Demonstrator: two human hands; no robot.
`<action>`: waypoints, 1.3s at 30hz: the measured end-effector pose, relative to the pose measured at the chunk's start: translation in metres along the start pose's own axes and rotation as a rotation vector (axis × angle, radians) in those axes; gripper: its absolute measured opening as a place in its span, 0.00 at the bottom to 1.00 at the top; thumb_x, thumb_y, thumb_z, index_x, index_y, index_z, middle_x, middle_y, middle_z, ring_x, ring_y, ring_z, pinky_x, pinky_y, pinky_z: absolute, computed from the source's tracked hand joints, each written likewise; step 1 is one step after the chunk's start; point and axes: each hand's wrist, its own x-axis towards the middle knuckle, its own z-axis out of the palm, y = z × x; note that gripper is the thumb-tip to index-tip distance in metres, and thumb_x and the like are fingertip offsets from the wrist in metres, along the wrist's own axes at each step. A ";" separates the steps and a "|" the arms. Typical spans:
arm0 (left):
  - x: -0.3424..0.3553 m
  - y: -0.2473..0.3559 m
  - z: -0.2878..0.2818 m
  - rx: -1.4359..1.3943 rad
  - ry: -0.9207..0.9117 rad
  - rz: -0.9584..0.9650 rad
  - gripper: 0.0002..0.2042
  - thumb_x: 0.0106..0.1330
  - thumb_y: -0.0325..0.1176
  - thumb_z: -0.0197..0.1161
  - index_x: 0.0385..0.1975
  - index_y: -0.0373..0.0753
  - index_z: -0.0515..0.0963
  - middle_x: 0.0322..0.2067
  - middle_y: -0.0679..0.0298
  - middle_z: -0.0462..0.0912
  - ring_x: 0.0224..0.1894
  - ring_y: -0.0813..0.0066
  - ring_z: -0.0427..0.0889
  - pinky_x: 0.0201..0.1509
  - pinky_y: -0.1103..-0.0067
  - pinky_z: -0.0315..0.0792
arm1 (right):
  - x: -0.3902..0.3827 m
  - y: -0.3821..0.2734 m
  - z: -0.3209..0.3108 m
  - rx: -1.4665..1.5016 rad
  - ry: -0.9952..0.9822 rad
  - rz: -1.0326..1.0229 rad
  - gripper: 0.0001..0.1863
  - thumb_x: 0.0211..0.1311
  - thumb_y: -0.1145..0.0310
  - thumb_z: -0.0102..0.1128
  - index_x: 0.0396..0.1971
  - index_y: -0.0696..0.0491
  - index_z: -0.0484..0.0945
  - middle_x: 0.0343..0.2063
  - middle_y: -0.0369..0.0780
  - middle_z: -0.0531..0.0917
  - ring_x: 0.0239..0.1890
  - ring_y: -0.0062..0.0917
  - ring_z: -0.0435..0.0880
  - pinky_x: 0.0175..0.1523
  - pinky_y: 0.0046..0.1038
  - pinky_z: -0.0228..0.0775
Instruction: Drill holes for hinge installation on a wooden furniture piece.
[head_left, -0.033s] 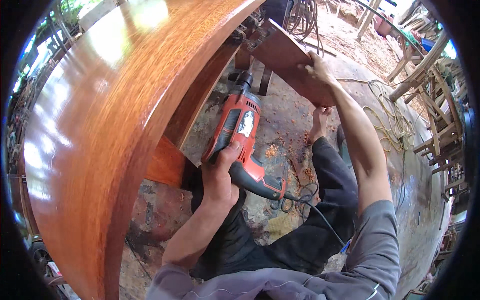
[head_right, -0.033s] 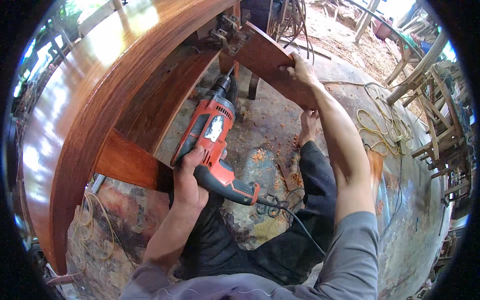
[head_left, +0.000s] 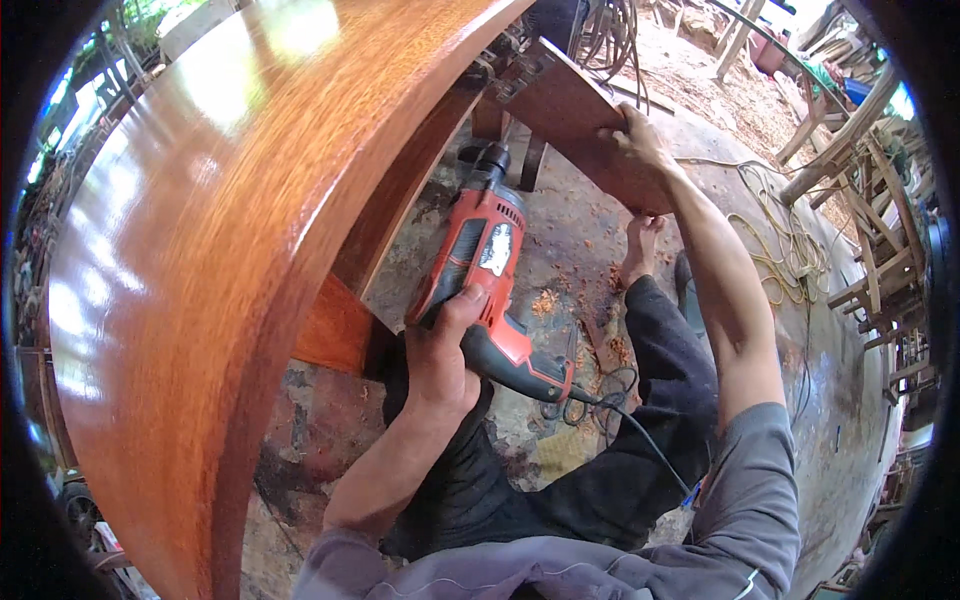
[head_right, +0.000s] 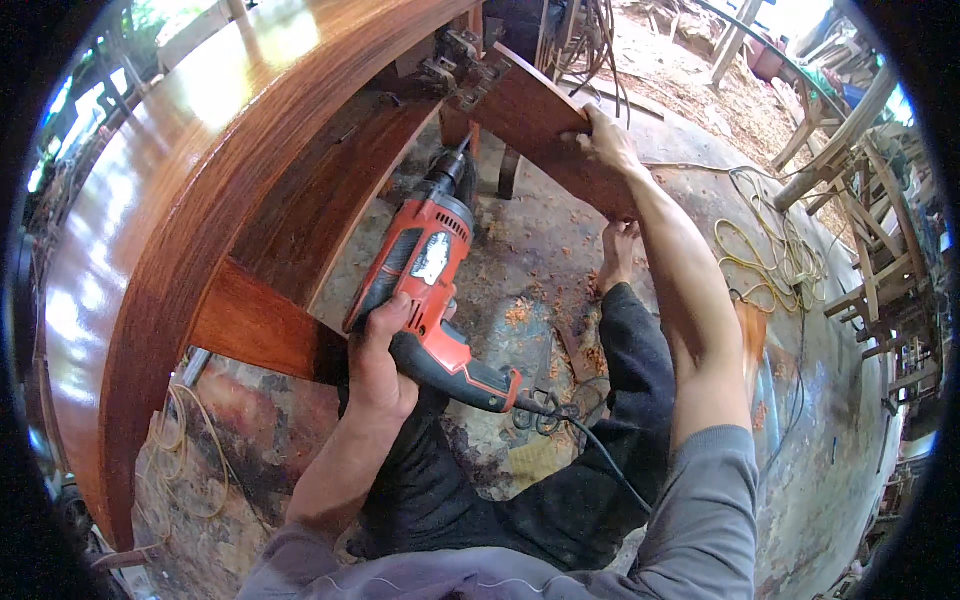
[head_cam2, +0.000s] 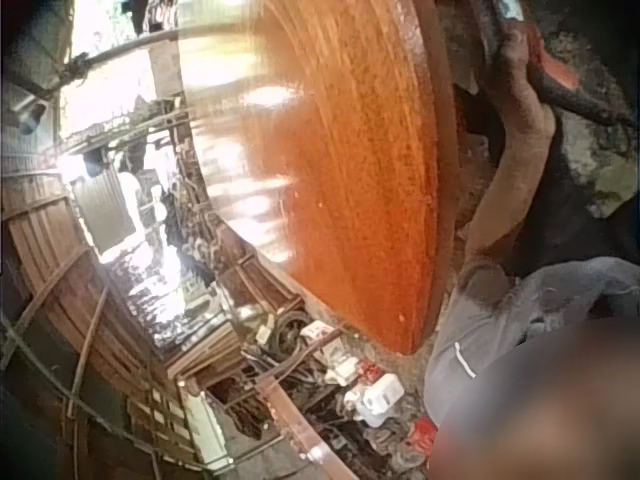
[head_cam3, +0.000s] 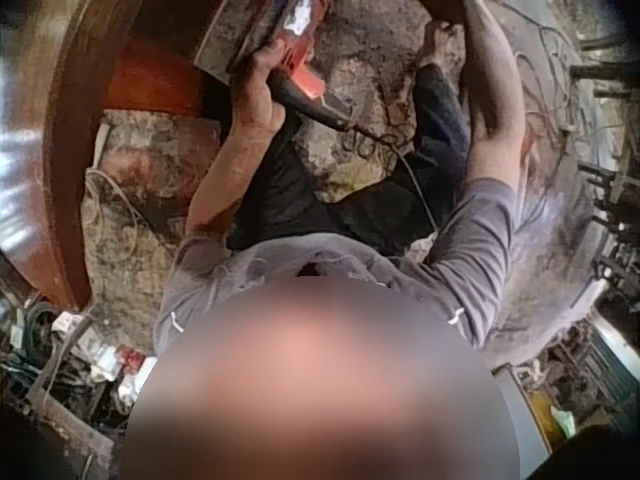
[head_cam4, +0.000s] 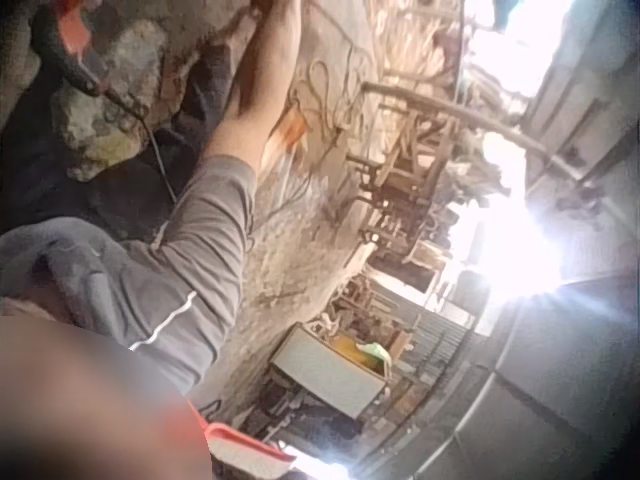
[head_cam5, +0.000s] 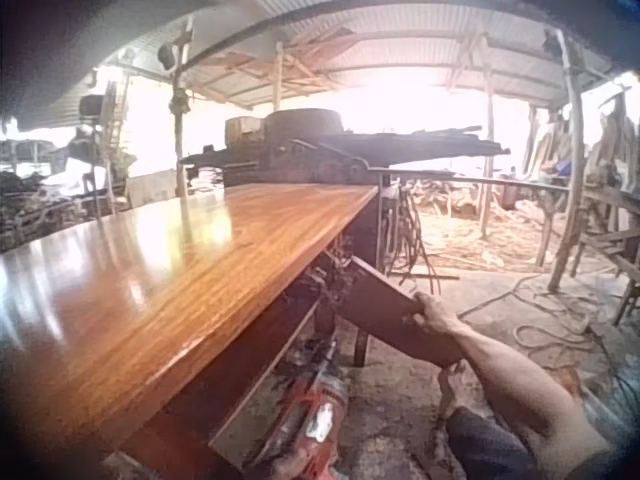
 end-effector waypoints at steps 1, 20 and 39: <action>-0.002 0.000 0.001 0.017 0.005 0.002 0.20 0.62 0.30 0.66 0.54 0.34 0.77 0.48 0.64 0.80 0.49 0.76 0.78 0.57 0.75 0.72 | 0.002 0.003 0.000 -0.067 0.040 -0.035 0.23 0.59 0.63 0.67 0.53 0.49 0.74 0.45 0.49 0.84 0.49 0.46 0.84 0.51 0.45 0.72; -0.005 0.003 0.003 0.042 0.006 -0.006 0.20 0.61 0.30 0.67 0.54 0.35 0.77 0.48 0.65 0.80 0.49 0.77 0.78 0.57 0.75 0.72 | 0.013 0.009 -0.019 0.081 0.071 -0.167 0.21 0.64 0.60 0.63 0.53 0.54 0.73 0.41 0.49 0.86 0.43 0.42 0.85 0.48 0.38 0.74; -0.004 0.001 0.002 0.050 0.001 0.039 0.23 0.59 0.30 0.69 0.56 0.35 0.76 0.51 0.64 0.79 0.53 0.74 0.77 0.60 0.74 0.71 | -0.030 -0.023 0.009 -0.059 0.325 0.055 0.24 0.61 0.56 0.67 0.50 0.55 0.75 0.41 0.51 0.85 0.46 0.48 0.85 0.50 0.47 0.73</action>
